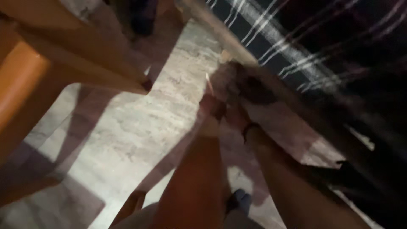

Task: The person wipes a green pencil case and a blue pencil case with a cloth, then places them on the desk. They then empty a pen holder onto the desk, pick up scattered pens, and place them back into the holder.

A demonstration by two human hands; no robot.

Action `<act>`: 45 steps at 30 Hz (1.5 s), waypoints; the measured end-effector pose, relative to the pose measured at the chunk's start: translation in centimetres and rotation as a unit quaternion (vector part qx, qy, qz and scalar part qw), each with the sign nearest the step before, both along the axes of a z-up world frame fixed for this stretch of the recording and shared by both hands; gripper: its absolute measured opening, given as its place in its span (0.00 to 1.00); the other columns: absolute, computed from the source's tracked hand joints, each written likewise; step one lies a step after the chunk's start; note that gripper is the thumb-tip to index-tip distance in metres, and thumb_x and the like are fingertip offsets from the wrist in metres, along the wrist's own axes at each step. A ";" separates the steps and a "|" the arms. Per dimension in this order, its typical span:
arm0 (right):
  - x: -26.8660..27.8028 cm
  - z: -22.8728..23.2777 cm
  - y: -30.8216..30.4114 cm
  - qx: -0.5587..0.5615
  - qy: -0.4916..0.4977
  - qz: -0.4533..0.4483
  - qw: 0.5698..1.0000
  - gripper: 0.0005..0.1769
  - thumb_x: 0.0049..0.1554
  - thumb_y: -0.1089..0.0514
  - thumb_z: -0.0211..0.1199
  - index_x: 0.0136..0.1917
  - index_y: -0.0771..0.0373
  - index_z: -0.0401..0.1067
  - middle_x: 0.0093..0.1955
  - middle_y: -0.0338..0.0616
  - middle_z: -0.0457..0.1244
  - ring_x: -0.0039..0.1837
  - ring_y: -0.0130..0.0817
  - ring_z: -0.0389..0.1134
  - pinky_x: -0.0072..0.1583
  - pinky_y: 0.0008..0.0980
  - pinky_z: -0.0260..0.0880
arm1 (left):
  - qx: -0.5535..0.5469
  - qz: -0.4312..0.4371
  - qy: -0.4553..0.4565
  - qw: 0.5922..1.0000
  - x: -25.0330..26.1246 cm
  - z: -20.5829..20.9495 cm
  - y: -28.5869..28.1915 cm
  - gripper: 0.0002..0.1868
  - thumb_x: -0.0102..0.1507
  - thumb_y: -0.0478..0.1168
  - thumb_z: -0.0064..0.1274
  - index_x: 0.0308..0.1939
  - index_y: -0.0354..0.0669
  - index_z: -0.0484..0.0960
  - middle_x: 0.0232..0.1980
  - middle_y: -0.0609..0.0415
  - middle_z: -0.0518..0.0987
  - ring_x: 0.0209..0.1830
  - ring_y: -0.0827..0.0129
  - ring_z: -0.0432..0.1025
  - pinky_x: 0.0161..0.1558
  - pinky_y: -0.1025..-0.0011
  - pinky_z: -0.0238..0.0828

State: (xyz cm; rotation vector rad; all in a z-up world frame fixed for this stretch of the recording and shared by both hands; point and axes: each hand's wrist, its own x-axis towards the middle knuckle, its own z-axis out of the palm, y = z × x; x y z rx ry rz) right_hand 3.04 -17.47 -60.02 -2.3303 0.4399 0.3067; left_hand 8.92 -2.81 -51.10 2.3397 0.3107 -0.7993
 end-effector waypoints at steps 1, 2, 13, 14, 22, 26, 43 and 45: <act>1.6 0.0 -0.1 0.004 0.000 0.003 1.000 0.25 0.58 0.55 0.57 0.66 0.66 0.60 0.61 0.54 0.60 0.62 0.47 0.61 0.62 0.42 0.64 | -0.024 0.051 -0.003 0.998 1.1 1.6 -0.2 0.15 0.54 0.40 0.63 0.44 0.40 0.83 0.47 0.44 0.82 0.43 0.56 0.79 0.42 0.61 0.78; 2.7 0.1 0.2 0.009 -0.001 0.008 1.000 0.22 0.59 0.55 0.57 0.64 0.66 0.61 0.59 0.53 0.61 0.61 0.46 0.62 0.61 0.41 0.64 | -0.041 0.091 -0.005 0.995 2.0 3.2 0.1 0.15 0.54 0.40 0.63 0.43 0.39 0.83 0.46 0.44 0.83 0.42 0.56 0.80 0.41 0.61 0.79; 7.5 10.3 6.9 0.233 -0.004 -0.041 0.971 0.14 0.66 0.56 0.49 0.48 0.66 0.71 0.39 0.41 0.63 0.42 0.34 0.61 0.45 0.38 0.65 | -0.109 0.230 0.025 0.967 4.5 20.1 7.9 0.14 0.59 0.41 0.58 0.45 0.37 0.82 0.45 0.42 0.85 0.39 0.56 0.84 0.38 0.63 0.83; 7.4 12.7 7.3 0.228 -0.005 -0.066 0.971 0.13 0.65 0.56 0.50 0.50 0.65 0.72 0.40 0.43 0.64 0.44 0.34 0.64 0.47 0.37 0.66 | -0.115 0.230 0.011 0.966 4.4 21.5 8.4 0.15 0.60 0.42 0.56 0.47 0.37 0.81 0.47 0.41 0.84 0.40 0.54 0.84 0.39 0.63 0.82; 2.3 35.2 13.9 0.294 -0.082 -0.230 0.924 0.12 0.61 0.61 0.53 0.58 0.59 0.68 0.59 0.37 0.63 0.60 0.33 0.67 0.57 0.33 0.67 | -0.127 0.145 -0.138 0.972 1.3 33.2 13.1 0.16 0.58 0.42 0.56 0.49 0.41 0.84 0.52 0.40 0.83 0.55 0.49 0.78 0.56 0.58 0.74; 0.6 41.9 14.0 0.304 -0.117 -0.194 0.925 0.04 0.63 0.62 0.53 0.52 0.62 0.66 0.54 0.41 0.60 0.56 0.36 0.61 0.54 0.35 0.64 | -0.168 0.122 -0.207 0.956 -0.8 41.2 14.7 0.16 0.62 0.47 0.52 0.49 0.44 0.84 0.52 0.39 0.83 0.54 0.46 0.77 0.57 0.55 0.73; -13.4 63.5 4.3 0.093 -0.357 -0.036 0.929 0.13 0.63 0.60 0.55 0.52 0.71 0.76 0.47 0.47 0.71 0.48 0.34 0.69 0.51 0.32 0.70 | -0.236 0.027 -0.564 0.791 -8.7 64.6 13.4 0.11 0.61 0.43 0.59 0.36 0.39 0.89 0.42 0.39 0.81 0.44 0.44 0.76 0.45 0.53 0.72; -16.0 64.4 3.6 -0.061 -0.464 -0.127 0.874 0.13 0.60 0.59 0.62 0.55 0.70 0.72 0.50 0.47 0.70 0.51 0.35 0.71 0.53 0.34 0.71 | -0.275 -0.005 -0.543 0.793 -9.6 65.4 11.9 0.10 0.61 0.42 0.60 0.37 0.39 0.87 0.40 0.40 0.81 0.43 0.46 0.77 0.46 0.53 0.72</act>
